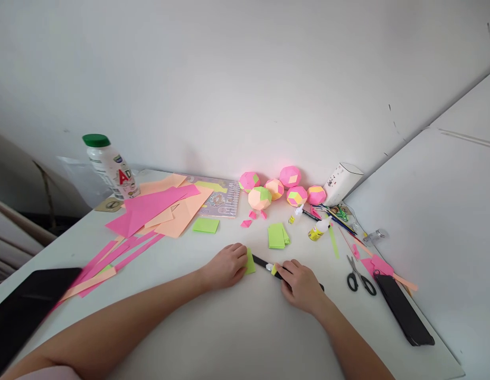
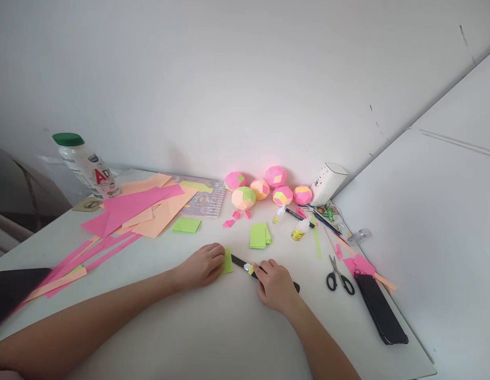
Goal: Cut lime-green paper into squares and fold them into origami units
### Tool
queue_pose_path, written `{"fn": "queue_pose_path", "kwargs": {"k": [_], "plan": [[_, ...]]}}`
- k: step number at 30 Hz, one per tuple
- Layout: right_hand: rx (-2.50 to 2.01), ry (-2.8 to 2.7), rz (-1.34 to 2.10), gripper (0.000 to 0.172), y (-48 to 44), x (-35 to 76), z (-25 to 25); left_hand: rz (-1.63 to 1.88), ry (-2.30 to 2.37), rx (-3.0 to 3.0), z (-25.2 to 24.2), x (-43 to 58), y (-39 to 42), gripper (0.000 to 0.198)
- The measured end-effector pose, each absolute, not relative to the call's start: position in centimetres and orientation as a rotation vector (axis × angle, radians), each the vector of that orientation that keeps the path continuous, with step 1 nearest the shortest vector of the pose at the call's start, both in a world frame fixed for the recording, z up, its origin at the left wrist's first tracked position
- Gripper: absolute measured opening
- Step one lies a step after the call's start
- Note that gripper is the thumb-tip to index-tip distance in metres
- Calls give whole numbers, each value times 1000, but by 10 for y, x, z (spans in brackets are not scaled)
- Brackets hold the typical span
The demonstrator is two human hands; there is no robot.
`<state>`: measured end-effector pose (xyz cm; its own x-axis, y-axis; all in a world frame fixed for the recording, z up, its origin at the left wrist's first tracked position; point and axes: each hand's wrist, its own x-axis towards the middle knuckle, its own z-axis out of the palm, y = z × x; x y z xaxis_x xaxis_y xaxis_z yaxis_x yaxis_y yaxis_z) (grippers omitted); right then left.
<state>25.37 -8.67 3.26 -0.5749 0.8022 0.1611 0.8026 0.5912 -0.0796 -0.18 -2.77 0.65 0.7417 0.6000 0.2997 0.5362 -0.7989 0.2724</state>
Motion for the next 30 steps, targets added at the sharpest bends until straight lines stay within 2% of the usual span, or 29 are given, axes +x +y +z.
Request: {"fn": "queue_pose_path", "kwargs": {"k": [2,6,11,19,22,25,30], "plan": [[-1253,-2675,71,45,-89,262,38,544,901,2774,7,-3,-27,8],[-1188,-2701,164,46,-88,276,49,521,881,2739,10,-5,-26,23],[-1107,-2669,172,44,-83,279,49,542,911,2680,9,-7,-24,29],[-1074,-2601,68,43,-83,277,47,577,834,2680,10,-9,-22,21],[-1068,-2628,111,43,-83,280,49,603,837,2696,11,-8,-22,11],[-1049,-2639,178,43,-83,282,52,685,901,2667,6,-7,-19,17],[-1070,-2661,247,44,-86,281,55,770,1017,2648,-7,-8,-15,15]]}}
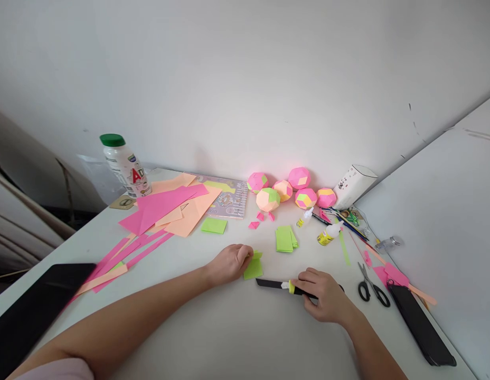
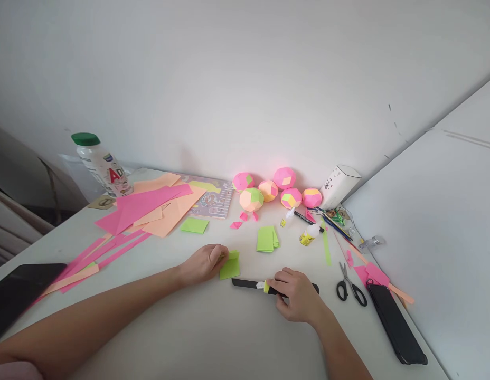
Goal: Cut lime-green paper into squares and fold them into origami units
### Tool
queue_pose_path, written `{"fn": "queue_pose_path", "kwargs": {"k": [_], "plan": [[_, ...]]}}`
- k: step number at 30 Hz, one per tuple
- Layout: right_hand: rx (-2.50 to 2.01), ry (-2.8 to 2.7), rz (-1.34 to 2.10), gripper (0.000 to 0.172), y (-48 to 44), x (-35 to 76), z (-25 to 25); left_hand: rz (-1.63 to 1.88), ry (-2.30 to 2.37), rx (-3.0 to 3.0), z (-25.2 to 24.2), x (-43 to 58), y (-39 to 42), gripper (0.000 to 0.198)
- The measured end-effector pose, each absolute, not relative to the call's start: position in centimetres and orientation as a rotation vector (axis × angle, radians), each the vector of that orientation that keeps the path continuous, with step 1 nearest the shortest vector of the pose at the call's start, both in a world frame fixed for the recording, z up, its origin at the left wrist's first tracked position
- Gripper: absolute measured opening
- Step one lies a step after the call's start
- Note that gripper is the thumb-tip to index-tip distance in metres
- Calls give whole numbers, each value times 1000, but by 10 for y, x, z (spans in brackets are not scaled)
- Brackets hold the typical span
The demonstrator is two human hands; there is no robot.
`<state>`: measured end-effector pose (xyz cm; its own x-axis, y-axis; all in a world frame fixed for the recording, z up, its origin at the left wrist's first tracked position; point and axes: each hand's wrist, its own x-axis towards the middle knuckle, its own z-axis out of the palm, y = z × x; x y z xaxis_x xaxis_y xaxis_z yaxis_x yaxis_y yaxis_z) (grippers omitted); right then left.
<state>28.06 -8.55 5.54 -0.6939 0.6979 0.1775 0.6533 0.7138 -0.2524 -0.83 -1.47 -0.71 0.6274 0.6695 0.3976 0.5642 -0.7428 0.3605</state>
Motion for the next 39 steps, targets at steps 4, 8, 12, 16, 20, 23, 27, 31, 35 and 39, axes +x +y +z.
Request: {"fn": "queue_pose_path", "kwargs": {"k": [4,8,12,16,20,23,27,31,35,39], "plan": [[-1092,-2662,235,44,-85,280,54,600,944,2790,-3,-11,-16,18],[-1083,-2637,177,43,-84,281,52,530,850,2798,10,-13,-19,15],[-1080,-2636,140,43,-85,281,52,516,819,2766,15,-15,-20,31],[-1076,-2641,114,43,-85,280,53,494,807,2748,13,-15,-19,29],[-1075,-2640,114,43,-85,280,53,509,788,2742,12,-16,-19,24],[-1076,-2636,136,43,-85,280,53,525,786,2745,13,-16,-19,22],[-1066,-2624,200,43,-85,281,54,506,784,2760,16,-15,-20,17],[-1034,-2623,300,45,-87,279,56,493,789,2783,16,-15,-19,12],[-1027,-2612,297,45,-88,277,57,502,800,2809,13,-14,-17,17],[-1031,-2623,299,44,-87,276,54,529,810,2841,9,-13,-15,20]]}}
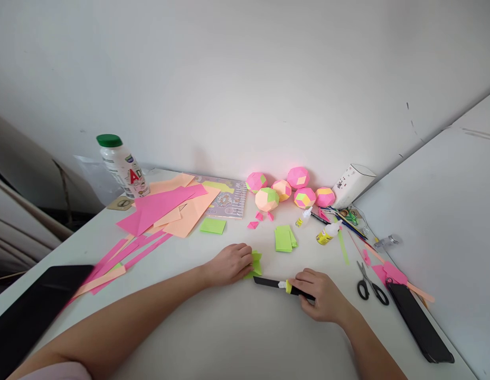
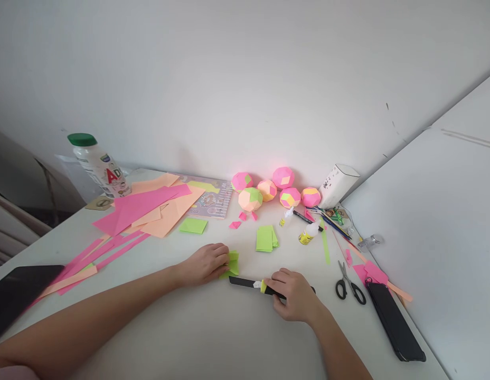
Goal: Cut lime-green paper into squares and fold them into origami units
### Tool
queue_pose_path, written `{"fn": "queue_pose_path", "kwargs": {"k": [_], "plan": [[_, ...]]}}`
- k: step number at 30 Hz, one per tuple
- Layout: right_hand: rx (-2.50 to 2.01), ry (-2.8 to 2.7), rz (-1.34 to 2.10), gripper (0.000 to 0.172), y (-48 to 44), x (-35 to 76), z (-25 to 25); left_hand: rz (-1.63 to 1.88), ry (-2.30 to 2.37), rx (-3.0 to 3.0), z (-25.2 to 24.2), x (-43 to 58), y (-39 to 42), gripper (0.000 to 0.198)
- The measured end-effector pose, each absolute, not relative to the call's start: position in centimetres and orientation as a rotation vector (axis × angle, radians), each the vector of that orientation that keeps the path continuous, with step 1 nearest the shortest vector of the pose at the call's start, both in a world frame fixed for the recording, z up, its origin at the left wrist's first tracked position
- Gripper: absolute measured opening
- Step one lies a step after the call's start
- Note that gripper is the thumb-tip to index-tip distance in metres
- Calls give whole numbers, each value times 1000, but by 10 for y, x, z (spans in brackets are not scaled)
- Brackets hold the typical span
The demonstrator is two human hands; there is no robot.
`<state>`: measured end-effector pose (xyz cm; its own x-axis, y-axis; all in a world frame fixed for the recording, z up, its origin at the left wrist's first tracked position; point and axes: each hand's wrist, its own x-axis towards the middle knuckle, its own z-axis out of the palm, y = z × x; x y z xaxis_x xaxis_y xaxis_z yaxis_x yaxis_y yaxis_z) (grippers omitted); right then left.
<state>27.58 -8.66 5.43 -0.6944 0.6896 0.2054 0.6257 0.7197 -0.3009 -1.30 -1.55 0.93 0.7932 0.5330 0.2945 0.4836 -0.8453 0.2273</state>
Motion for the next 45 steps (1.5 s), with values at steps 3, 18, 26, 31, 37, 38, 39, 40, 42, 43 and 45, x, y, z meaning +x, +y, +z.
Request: {"fn": "queue_pose_path", "kwargs": {"k": [3,18,26,31,37,38,39,40,42,43,45], "plan": [[-1019,-2616,288,44,-85,276,52,569,811,2855,8,-12,-15,21],[-1060,-2643,324,44,-86,278,51,566,823,2841,11,-12,-16,23],[-1103,-2651,335,44,-90,278,51,598,760,2754,14,-16,-17,17],[-1110,-2653,321,44,-90,277,51,608,776,2736,14,-15,-17,16],[-1121,-2655,320,44,-89,276,52,504,843,2846,10,-12,-17,18],[-1121,-2654,322,44,-89,276,51,501,844,2851,10,-12,-17,17],[-1122,-2654,322,44,-89,277,51,498,843,2855,9,-12,-17,17],[-1123,-2654,321,44,-89,277,51,496,843,2858,9,-12,-17,17],[-1127,-2656,316,44,-89,278,51,490,846,2865,9,-12,-16,17],[-1133,-2656,311,43,-89,279,50,487,849,2867,9,-12,-16,16],[-1145,-2658,299,42,-88,280,50,488,852,2867,9,-12,-16,16]]}}
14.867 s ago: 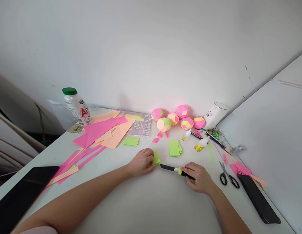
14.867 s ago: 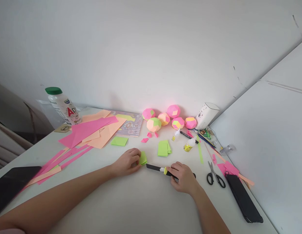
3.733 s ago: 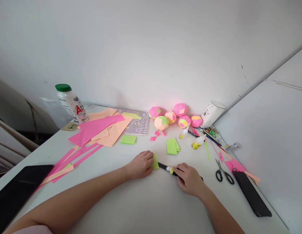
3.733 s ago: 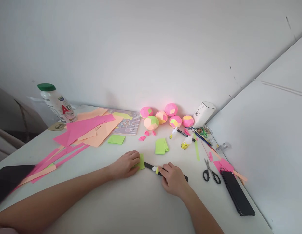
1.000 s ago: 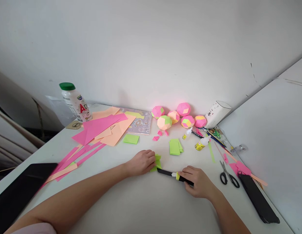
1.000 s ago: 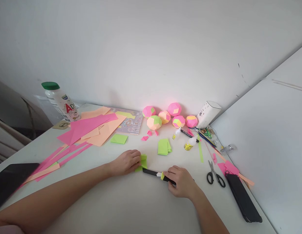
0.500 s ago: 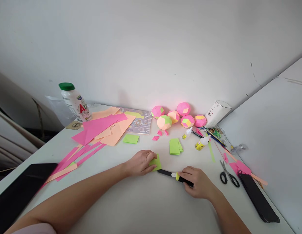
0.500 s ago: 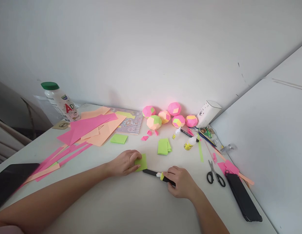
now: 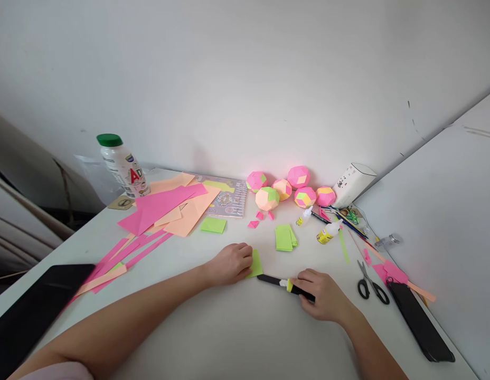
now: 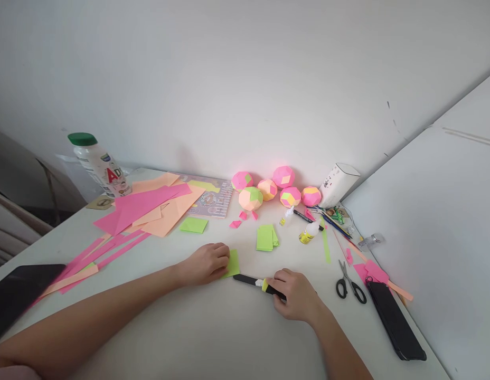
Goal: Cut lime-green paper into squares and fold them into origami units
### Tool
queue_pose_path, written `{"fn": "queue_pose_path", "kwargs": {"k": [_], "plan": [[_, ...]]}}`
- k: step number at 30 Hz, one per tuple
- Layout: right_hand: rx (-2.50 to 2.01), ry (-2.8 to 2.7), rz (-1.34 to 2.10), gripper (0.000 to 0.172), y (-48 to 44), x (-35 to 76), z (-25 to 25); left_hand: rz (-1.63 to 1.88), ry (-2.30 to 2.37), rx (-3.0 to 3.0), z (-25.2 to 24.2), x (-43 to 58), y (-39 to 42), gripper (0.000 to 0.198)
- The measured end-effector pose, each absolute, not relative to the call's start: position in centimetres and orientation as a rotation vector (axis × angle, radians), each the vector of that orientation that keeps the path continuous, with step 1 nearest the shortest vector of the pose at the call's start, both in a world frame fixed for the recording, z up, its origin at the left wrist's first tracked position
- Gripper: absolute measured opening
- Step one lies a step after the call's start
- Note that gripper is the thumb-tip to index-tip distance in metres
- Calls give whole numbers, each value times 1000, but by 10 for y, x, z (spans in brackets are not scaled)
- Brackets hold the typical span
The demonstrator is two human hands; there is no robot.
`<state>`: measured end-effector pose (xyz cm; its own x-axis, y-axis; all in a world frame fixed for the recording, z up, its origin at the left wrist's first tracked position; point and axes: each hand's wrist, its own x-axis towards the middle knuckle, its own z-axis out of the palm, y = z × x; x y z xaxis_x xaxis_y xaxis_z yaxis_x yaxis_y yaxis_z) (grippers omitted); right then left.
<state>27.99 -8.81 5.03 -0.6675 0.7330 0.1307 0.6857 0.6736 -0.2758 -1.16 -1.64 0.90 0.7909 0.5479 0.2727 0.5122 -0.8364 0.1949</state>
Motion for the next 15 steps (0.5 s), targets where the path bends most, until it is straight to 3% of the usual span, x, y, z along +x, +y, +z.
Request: {"fn": "queue_pose_path", "kwargs": {"k": [15], "plan": [[-1154,-2664,213,42,-87,276,49,492,820,2852,11,-12,-16,15]]}}
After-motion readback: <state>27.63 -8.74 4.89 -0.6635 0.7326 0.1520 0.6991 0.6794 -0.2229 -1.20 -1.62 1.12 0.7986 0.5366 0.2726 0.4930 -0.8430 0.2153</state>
